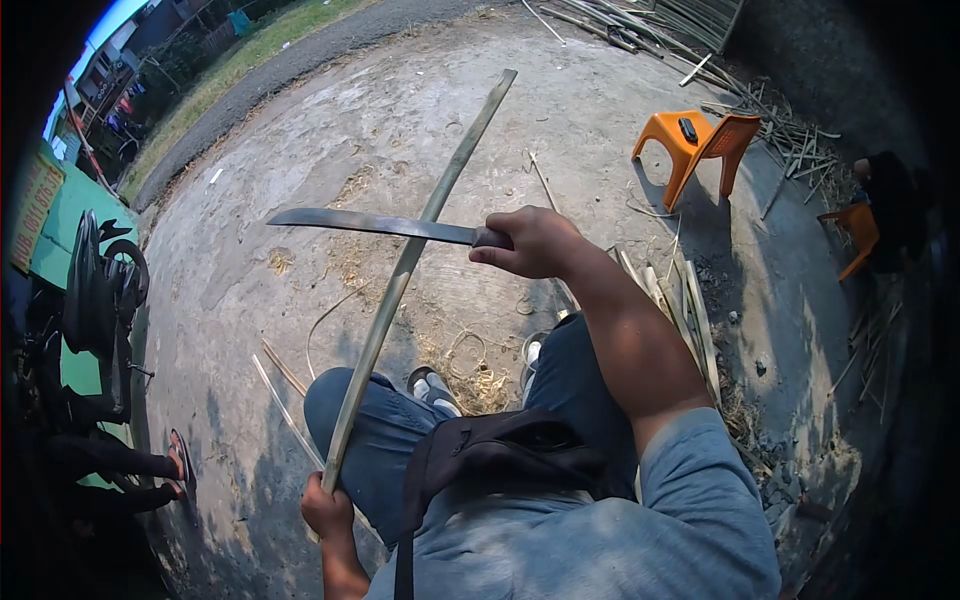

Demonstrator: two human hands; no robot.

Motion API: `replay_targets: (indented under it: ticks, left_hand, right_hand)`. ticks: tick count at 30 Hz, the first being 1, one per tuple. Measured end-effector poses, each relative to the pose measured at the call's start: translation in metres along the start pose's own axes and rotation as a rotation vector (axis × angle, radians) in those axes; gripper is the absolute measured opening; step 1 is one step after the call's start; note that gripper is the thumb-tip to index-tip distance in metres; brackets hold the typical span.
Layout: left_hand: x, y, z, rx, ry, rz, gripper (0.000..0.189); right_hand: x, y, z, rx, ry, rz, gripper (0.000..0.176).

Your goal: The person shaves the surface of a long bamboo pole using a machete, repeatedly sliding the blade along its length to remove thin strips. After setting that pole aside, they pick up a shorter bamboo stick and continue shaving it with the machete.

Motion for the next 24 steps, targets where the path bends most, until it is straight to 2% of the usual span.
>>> replay_targets:
  ticks: [1,3,7,9,13,14,18,21,24]
  left_hand:
    - [-0.001,0.000,0.000,-0.002,-0.005,0.006,0.026]
    - [-0.001,0.001,0.000,-0.006,-0.026,0.018,0.026]
    - [0.001,0.002,0.000,0.022,-0.067,0.023,0.026]
    - [0.001,0.002,0.002,0.036,-0.067,0.020,0.026]
    - [-0.008,0.002,-0.006,0.040,-0.034,0.014,0.027]
    - [-0.010,0.002,-0.007,0.038,-0.025,0.012,0.027]
    - [-0.007,0.003,-0.005,0.054,-0.051,0.029,0.027]
    - [-0.008,0.003,-0.003,0.083,-0.058,0.008,0.028]
    - [-0.006,0.005,-0.003,0.085,-0.055,0.013,0.029]
  right_hand:
    - [0.013,-0.003,-0.007,0.104,-0.025,-0.019,0.055]
    - [0.022,-0.001,-0.007,0.134,-0.086,-0.079,0.056]
    - [-0.007,0.004,-0.005,-0.002,0.083,-0.068,0.058]
    - [-0.034,0.012,-0.001,0.016,0.178,0.095,0.059]
    - [-0.056,0.012,0.006,-0.144,0.368,0.272,0.062]
    - [-0.055,0.012,0.009,-0.190,0.356,0.259,0.061]
    - [-0.026,0.009,0.001,-0.020,0.288,0.128,0.058]
    - [0.012,0.001,0.001,0.007,0.033,-0.076,0.058]
    - [0.036,0.000,-0.003,0.118,-0.124,-0.193,0.057]
Point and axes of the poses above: each hand's wrist, its own y-axis towards the middle knuckle, its own z-axis out of the palm, x = y × z, the point moved 4 cm from there along y, towards the middle knuckle, and after that the axes turned 12 degrees about -y, right-handed, at the moved point
